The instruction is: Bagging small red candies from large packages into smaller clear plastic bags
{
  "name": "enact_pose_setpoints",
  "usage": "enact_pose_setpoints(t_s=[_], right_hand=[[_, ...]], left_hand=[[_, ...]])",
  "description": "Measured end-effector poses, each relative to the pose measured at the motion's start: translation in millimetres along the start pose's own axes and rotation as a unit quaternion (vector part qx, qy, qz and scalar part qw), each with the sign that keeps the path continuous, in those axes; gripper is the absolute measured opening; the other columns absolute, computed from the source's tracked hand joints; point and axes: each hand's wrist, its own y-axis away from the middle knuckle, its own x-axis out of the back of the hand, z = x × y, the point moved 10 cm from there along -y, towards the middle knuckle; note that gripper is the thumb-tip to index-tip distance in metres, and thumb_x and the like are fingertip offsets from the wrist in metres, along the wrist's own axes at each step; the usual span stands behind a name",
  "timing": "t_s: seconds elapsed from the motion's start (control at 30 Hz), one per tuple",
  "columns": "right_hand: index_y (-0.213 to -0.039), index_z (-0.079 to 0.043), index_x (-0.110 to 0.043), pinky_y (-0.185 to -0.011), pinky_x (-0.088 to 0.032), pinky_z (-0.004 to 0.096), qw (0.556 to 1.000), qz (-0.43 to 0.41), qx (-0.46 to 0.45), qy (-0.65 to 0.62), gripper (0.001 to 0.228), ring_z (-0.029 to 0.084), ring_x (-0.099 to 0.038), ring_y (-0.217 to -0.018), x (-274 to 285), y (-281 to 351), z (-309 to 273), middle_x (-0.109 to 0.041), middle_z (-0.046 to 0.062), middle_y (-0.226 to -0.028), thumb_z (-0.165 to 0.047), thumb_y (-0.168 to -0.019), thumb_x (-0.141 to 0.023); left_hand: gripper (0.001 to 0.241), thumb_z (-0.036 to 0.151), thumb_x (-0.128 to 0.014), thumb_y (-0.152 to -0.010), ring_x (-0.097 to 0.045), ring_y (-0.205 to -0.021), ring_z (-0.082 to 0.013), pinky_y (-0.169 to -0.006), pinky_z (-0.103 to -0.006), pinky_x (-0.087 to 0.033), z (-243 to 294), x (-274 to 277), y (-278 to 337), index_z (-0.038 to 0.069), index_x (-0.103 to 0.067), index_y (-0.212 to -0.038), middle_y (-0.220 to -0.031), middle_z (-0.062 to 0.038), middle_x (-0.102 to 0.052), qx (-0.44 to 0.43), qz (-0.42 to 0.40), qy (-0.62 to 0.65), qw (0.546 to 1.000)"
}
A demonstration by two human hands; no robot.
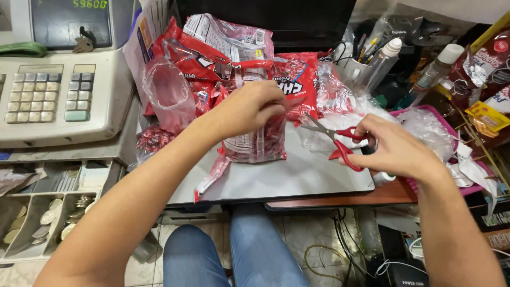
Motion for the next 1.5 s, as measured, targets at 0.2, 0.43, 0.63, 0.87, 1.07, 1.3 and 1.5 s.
enact_pose_setpoints(t_s=[0.2,0.43,0.63,0.87,1.07,1.3,1.5], right_hand=[[-0.095,-0.012,-0.065,-0.082,-0.045,0.035,0.993,-0.053,-0.065,0.084,0.046,0.02,-0.061,-0.09,31,-19,-15,-0.064,0.002,-0.098,-0.048,-0.069,-0.078],[-0.095,-0.012,-0.067,-0.078,-0.043,0.032,0.992,-0.095,0.0,0.085,0.043,0.02,-0.054,-0.084,43,-51,-39,-0.061,0.002,-0.094,-0.042,-0.07,-0.084],[-0.074,-0.009,-0.055,-0.065,-0.036,0.032,0.988,-0.116,0.085,0.05,0.04,0.016,-0.043,-0.07,48,-70,-61,-0.051,0.001,-0.074,-0.031,-0.071,-0.088],[-0.069,-0.008,-0.052,-0.054,-0.033,0.033,0.985,-0.163,0.052,0.005,0.038,0.015,-0.038,-0.061,37,-79,-74,-0.048,0.002,-0.065,-0.026,-0.081,-0.084],[-0.067,-0.008,-0.057,-0.054,-0.035,0.035,0.978,-0.17,0.089,0.084,0.034,0.016,-0.043,-0.055,23,-94,-112,-0.047,0.003,-0.058,-0.031,-0.078,-0.079],[-0.064,-0.01,-0.044,-0.054,-0.037,0.034,0.981,-0.153,0.116,-0.01,0.038,0.014,-0.046,-0.056,6,-111,-120,-0.05,0.002,-0.058,-0.023,-0.084,-0.074],[-0.062,-0.01,-0.047,-0.048,-0.036,0.035,0.984,-0.136,0.1,-0.056,0.04,0.013,-0.044,-0.057,-9,-122,-135,-0.048,0.001,-0.059,-0.023,-0.089,-0.073]], left_hand=[[0.017,0.009,-0.057,-0.083,-0.067,-0.07,-0.0326,-0.06,-0.0442,-0.047,19,6,-22,0.01,-0.073,-0.088,-0.082,-0.008,-0.076,-0.041,0.024,-0.004,0.999],[0.012,0.018,-0.075,-0.086,-0.061,-0.073,-0.027,-0.06,-0.044,-0.044,17,15,-32,0.01,-0.072,-0.078,-0.079,-0.005,-0.065,-0.038,-0.006,-0.02,0.999],[0.013,0.011,-0.073,-0.083,-0.058,-0.067,-0.031,-0.058,-0.0441,-0.041,22,20,-33,0.005,-0.068,-0.072,-0.07,-0.009,-0.064,-0.039,-0.03,-0.05,0.998],[0.023,0.013,-0.076,-0.08,-0.048,-0.055,-0.026,-0.053,-0.0413,-0.035,24,21,-38,0.007,-0.061,-0.063,-0.059,-0.008,-0.054,-0.038,-0.008,-0.027,0.999],[0.018,0.008,-0.07,-0.079,-0.041,-0.051,-0.0213,-0.048,-0.0397,-0.032,30,29,-45,0.005,-0.063,-0.063,-0.052,-0.007,-0.051,-0.049,0.035,0.005,0.998],[0.01,0.01,-0.065,-0.07,-0.039,-0.052,-0.0177,-0.047,-0.0383,-0.033,20,42,-45,0.009,-0.064,-0.061,-0.051,-0.006,-0.053,-0.028,0.074,-0.001,0.997],[0.008,0.014,-0.07,-0.074,-0.062,-0.057,-0.0238,-0.048,-0.0402,-0.042,23,51,-49,0.011,-0.074,-0.067,-0.064,-0.004,-0.071,-0.029,0.086,-0.041,0.995]])
